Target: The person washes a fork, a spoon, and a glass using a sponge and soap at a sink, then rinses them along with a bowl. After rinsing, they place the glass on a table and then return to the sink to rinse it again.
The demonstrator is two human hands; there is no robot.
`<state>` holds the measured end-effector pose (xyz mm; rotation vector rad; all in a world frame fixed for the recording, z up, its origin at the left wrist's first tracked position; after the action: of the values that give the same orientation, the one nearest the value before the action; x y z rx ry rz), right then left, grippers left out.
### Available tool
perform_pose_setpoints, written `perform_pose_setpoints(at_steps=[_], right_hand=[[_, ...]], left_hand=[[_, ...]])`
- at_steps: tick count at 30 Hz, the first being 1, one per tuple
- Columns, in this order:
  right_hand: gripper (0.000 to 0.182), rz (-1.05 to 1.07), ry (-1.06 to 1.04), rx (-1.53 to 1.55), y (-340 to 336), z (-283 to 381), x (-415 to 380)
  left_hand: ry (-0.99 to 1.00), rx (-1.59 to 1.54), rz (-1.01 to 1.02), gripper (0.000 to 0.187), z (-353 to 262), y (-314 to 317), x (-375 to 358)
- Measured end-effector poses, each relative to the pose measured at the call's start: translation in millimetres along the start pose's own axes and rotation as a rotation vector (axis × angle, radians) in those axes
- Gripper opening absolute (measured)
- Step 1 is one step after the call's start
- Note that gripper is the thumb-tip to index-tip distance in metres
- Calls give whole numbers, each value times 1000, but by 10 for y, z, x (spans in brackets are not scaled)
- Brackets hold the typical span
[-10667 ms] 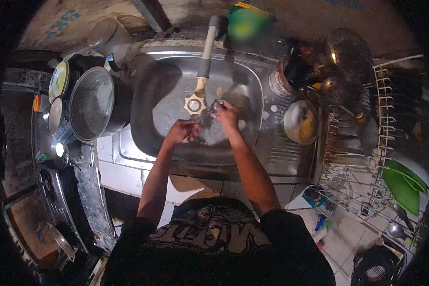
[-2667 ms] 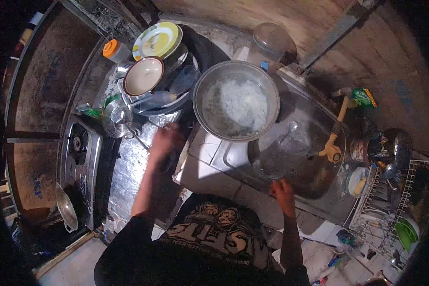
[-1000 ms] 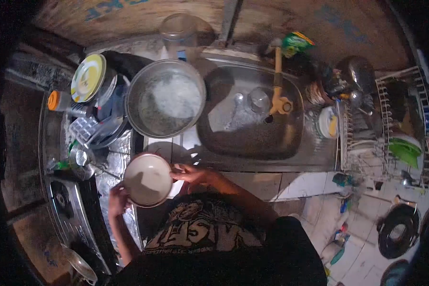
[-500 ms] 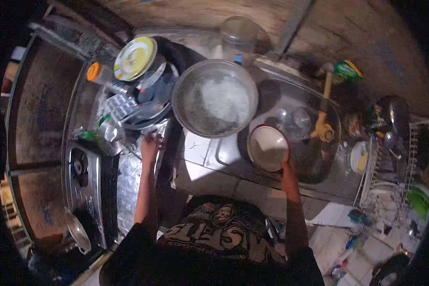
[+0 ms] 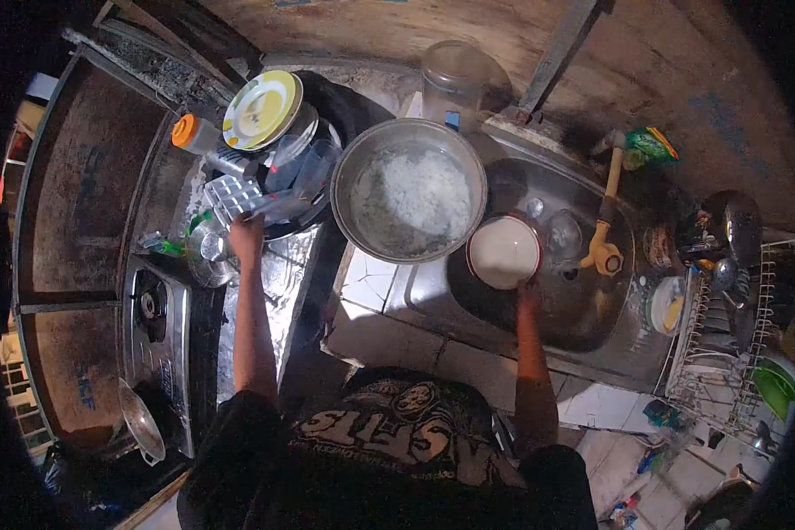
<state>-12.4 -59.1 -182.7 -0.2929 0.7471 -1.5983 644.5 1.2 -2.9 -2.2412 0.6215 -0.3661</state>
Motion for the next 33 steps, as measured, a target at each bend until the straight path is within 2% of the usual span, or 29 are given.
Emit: perform_pose_setpoints(at_steps=[2,3,5,6,7,8,9,10,11,12,13,14,15,17,18,20,22,23,24,26,27,28,29,30,32,33], right_hand=[[65,11,202,376,111,-325,116],[65,11,201,375,44,-94,-3],[62,20,360,499,-179,700,-414],[62,14,361,497,-213,811,-463],[57,-45,367,331,-262,869,-485],[52,-101,374,164,-322,884,-513],[52,-105,377,164,-375,870,-550],[52,68,173,81,-384,910,-560],[52,240,-33,-1,-369,958,-581],[50,398,-108,99,-384,1264,-726],[47,552,-182,200,-400,1751,-956],[54,695,-246,256,-339,2007,-1115],[61,837,-310,311,-285,2233,-1276],[82,935,-407,288,-266,2712,-1563],[82,933,-411,289,-257,2815,-1613],[97,940,-492,209,-255,2915,-1697],[100,929,-489,214,-322,2773,-1596],[100,862,-476,199,-424,2667,-1503],[100,796,-462,184,-551,2567,-1415],[100,555,-462,54,-891,2409,-1203],[98,434,-485,74,-1040,2273,-1087],[97,311,-506,94,-1157,2112,-965],[97,309,-512,92,-1236,1968,-838],[97,235,-436,9,-1307,1786,-718],[98,168,-358,-70,-1286,1526,-580],[96,165,-195,-62,-1233,1408,-495]], left_hand=[[53,41,-5,30,-16,-8,12],[105,87,-8,30,-15,-21,9],[112,38,-23,28,-33,-126,24],[117,-6,-37,27,-105,-223,-1],[128,136,-86,23,-488,-488,-210],[305,71,-105,19,-639,-669,-341],[371,121,-30,18,-780,-827,-466],[434,172,41,17,-925,-988,-607],[381,168,149,17,-1085,-1152,-788],[330,164,258,18,-1178,-1238,-990],[308,-9,391,18,-1112,-1218,-1187],[282,-186,525,18,-1052,-1168,-1386],[316,-228,639,20,-1100,-1077,-1633],[330,-200,862,26,-1400,-867,-2165],[397,-319,993,26,-1467,-700,-2388],[592,-337,1174,21,-1619,-430,-2724],[610,-392,1073,23,-1781,-346,-2912],[614,-467,973,24,-1871,-349,-2920],[614,-469,970,24,-1860,-355,-2850],[285,-346,874,20,-1674,-376,-2439],[237,-464,698,19,-1342,-295,-2109],[151,-355,502,18,-1376,-464,-1790],[137,-175,389,18,-1297,-540,-1385],[253,-251,273,17,-1023,-422,-987],[270,-149,199,21,-1192,-377,-581],[374,-133,218,30,-1261,-250,-420]])
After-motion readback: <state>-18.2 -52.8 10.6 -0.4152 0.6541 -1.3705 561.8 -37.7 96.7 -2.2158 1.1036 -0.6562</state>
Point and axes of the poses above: each hand's wrist, its own x-axis towards the middle knuckle, its own y-axis out of the palm, z = x × y, the point moved 3 cm from there along x, towards the middle knuckle, and after that the axes turned 3 degrees about -y, right-handed, at the moved point
